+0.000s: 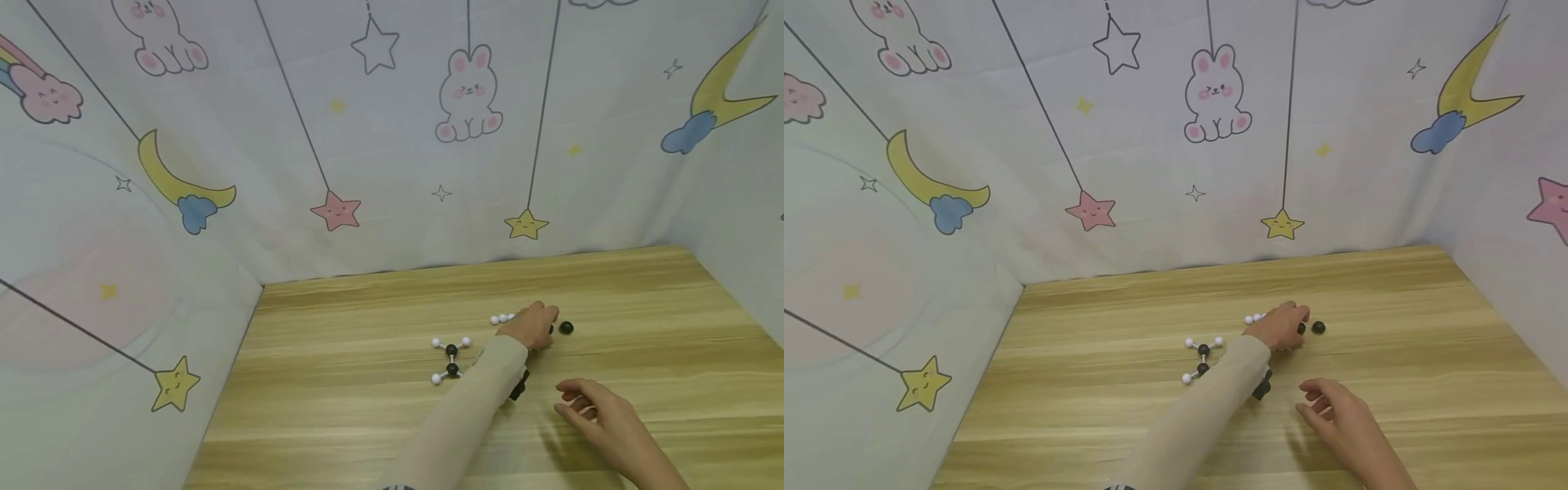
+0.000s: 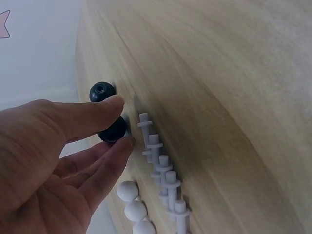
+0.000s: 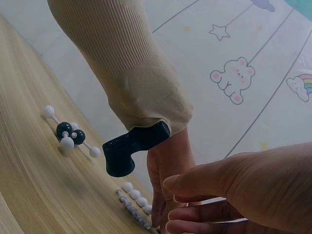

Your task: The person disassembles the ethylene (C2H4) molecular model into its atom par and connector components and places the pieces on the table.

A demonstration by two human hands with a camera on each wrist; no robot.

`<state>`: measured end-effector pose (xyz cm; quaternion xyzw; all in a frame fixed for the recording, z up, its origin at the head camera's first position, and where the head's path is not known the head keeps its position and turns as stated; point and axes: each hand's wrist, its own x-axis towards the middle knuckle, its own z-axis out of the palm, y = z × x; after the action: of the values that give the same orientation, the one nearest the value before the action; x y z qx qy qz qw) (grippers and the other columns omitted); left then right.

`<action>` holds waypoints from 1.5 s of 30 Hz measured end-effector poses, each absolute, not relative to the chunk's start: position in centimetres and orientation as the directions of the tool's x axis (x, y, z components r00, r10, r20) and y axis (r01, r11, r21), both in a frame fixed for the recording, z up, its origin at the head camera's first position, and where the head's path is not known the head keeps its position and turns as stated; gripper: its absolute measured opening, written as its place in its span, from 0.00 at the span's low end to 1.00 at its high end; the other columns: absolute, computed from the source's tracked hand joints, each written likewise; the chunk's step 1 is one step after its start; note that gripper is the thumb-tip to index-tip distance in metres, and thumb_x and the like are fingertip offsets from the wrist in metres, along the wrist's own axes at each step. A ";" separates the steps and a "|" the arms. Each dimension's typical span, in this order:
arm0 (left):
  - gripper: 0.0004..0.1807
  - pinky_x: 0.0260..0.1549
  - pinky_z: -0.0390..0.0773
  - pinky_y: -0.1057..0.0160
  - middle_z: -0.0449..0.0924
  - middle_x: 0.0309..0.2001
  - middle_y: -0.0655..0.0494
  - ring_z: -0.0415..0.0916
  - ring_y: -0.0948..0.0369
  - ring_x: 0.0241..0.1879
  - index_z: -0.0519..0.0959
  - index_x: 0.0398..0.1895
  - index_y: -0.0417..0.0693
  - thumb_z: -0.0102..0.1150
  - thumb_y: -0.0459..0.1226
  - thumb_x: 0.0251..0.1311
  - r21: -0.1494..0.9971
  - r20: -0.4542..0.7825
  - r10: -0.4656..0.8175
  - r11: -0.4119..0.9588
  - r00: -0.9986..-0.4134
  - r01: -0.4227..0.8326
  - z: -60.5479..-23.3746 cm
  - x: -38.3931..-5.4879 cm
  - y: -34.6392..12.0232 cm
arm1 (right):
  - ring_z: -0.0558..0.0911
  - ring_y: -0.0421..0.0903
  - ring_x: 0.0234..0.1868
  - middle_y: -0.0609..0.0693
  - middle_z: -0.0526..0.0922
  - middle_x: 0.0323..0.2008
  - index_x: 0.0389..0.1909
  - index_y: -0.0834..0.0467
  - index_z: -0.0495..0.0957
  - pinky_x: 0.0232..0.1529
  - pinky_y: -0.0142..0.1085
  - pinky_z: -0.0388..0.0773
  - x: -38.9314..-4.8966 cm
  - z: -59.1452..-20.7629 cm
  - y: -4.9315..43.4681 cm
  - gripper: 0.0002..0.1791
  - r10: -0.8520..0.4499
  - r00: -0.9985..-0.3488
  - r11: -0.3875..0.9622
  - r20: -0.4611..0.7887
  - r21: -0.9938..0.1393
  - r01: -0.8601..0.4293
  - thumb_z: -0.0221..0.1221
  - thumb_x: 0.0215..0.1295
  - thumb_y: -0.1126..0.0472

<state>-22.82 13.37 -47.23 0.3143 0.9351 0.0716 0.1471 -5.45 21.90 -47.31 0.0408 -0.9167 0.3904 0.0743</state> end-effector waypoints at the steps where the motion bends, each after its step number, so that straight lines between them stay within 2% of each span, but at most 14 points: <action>1: 0.20 0.31 0.70 0.73 0.72 0.52 0.66 0.72 0.70 0.39 0.71 0.56 0.65 0.62 0.44 0.62 0.227 -0.229 0.609 0.792 -0.759 0.567 -47.3 -22.8 13.4 | 0.75 0.26 0.31 0.49 0.83 0.36 0.44 0.61 0.79 0.30 0.29 0.77 -5.4 -47.3 21.9 0.13 -0.017 -0.985 0.693 0.170 -0.709 -0.134 0.65 0.60 0.62; 14: 0.20 0.32 0.71 0.72 0.72 0.53 0.65 0.72 0.69 0.39 0.71 0.57 0.64 0.62 0.44 0.62 0.239 -0.241 0.601 0.798 -0.762 0.553 -47.2 -23.0 13.5 | 0.75 0.26 0.30 0.49 0.83 0.36 0.44 0.61 0.79 0.30 0.29 0.77 -5.4 -47.3 22.0 0.13 -0.022 -0.988 0.701 0.155 -0.702 -0.125 0.64 0.60 0.62; 23: 0.12 0.34 0.72 0.73 0.74 0.49 0.65 0.74 0.70 0.42 0.73 0.51 0.62 0.57 0.42 0.65 0.181 -0.228 0.611 0.792 -0.758 0.583 -47.5 -23.0 13.9 | 0.76 0.26 0.30 0.49 0.83 0.34 0.43 0.61 0.79 0.29 0.29 0.77 -5.3 -47.8 22.1 0.12 -0.013 -0.987 0.704 0.159 -0.699 -0.121 0.65 0.58 0.63; 29: 0.12 0.33 0.72 0.71 0.74 0.49 0.65 0.74 0.70 0.42 0.75 0.51 0.63 0.56 0.41 0.66 0.212 -0.245 0.578 0.815 -0.778 0.539 -47.7 -23.1 14.4 | 0.75 0.26 0.29 0.47 0.82 0.34 0.42 0.61 0.80 0.29 0.29 0.76 -5.3 -47.8 22.0 0.12 -0.009 -0.984 0.699 0.176 -0.703 -0.132 0.66 0.57 0.64; 36: 0.14 0.37 0.74 0.73 0.76 0.51 0.66 0.76 0.70 0.46 0.76 0.52 0.63 0.58 0.39 0.64 0.250 -0.226 0.580 0.811 -0.782 0.529 -47.7 -23.3 14.7 | 0.74 0.25 0.29 0.46 0.82 0.33 0.40 0.61 0.80 0.28 0.29 0.76 -5.3 -48.0 22.0 0.12 -0.011 -0.971 0.696 0.240 -0.695 -0.180 0.67 0.55 0.67; 45: 0.10 0.35 0.73 0.74 0.75 0.44 0.65 0.75 0.69 0.41 0.77 0.46 0.59 0.61 0.39 0.63 0.227 -0.158 0.603 0.793 -0.782 0.566 -48.1 -23.3 14.9 | 0.74 0.25 0.28 0.47 0.82 0.33 0.40 0.61 0.80 0.27 0.29 0.76 -5.3 -48.0 22.0 0.12 -0.020 -0.971 0.685 0.239 -0.704 -0.187 0.67 0.55 0.67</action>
<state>-23.25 14.94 -48.07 0.3108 0.9401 0.0839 0.1117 -5.35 22.01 -48.02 0.0567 -0.9117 0.3928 0.1066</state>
